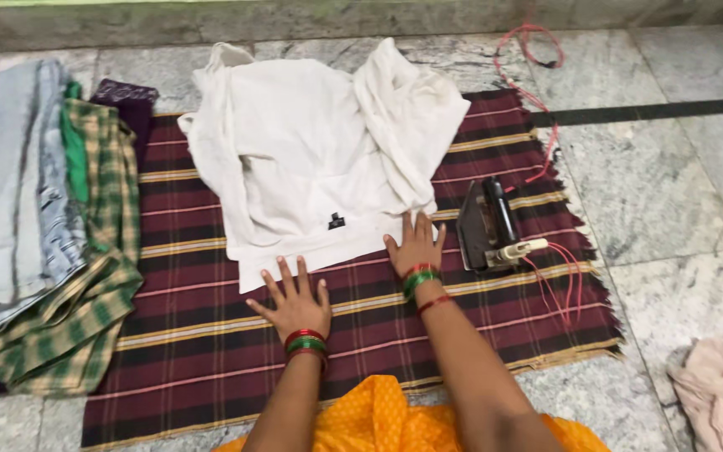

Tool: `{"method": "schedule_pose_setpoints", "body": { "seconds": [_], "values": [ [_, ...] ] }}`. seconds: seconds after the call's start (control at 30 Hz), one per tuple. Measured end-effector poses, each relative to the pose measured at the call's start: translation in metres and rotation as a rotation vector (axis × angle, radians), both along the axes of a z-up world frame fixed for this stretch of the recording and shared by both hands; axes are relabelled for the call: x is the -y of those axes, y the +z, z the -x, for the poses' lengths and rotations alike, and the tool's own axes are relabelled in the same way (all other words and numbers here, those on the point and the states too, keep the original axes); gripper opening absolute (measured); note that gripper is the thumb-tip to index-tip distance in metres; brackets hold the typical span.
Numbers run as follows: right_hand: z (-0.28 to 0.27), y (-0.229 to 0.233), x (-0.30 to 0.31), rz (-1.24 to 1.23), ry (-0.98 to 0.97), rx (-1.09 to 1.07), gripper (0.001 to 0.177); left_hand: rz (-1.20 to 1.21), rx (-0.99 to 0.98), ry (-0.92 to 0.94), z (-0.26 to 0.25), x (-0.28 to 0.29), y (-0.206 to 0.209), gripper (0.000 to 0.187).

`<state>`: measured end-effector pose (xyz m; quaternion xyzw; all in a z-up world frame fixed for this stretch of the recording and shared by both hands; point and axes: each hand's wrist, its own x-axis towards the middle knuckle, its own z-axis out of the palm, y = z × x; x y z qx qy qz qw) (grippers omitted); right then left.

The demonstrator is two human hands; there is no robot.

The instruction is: The person irons a pair of light blue jeans and a white shirt laid out on a plaid mat on the floor. They use a handheld electric iron to smooth the fabric of the jeans first, then fold them, and proceed to iron the white shirt.

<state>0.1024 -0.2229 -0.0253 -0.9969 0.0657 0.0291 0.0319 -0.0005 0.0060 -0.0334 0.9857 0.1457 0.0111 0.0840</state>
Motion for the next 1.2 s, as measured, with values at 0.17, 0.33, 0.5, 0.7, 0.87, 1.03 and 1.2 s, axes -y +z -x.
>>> {"method": "schedule_pose_setpoints", "body": {
  "seconds": [0.17, 0.33, 0.5, 0.7, 0.87, 1.03, 1.2],
  "values": [
    [-0.043, 0.042, 0.074, 0.001, -0.299, 0.680, 0.069, -0.015, 0.033, -0.004, 0.000, 0.002, -0.002, 0.069],
    [-0.070, 0.039, 0.119, -0.196, -0.622, 0.300, 0.068, -0.028, 0.022, -0.006, 0.000, 0.002, 0.001, 0.069],
    [-0.068, 0.066, 0.152, -0.195, -0.495, -0.042, 0.075, -0.017, -0.015, -0.009, -0.001, 0.002, 0.005, 0.070],
    [-0.041, 0.105, 0.131, -0.260, -0.531, -0.044, 0.080, -0.014, -0.027, 0.001, 0.000, 0.002, 0.007, 0.070],
    [-0.001, 0.111, 0.120, -0.357, -0.296, 0.122, 0.072, -0.054, -0.039, -0.007, 0.001, 0.003, 0.005, 0.069],
    [0.009, 0.106, 0.121, -0.477, 0.061, 0.252, 0.078, -0.041, -0.062, -0.003, -0.001, 0.002, 0.011, 0.070],
    [-0.018, 0.105, 0.079, -0.162, 0.206, -0.021, 0.072, -0.067, -0.110, -0.001, -0.002, 0.004, 0.014, 0.071]
  ]
}}
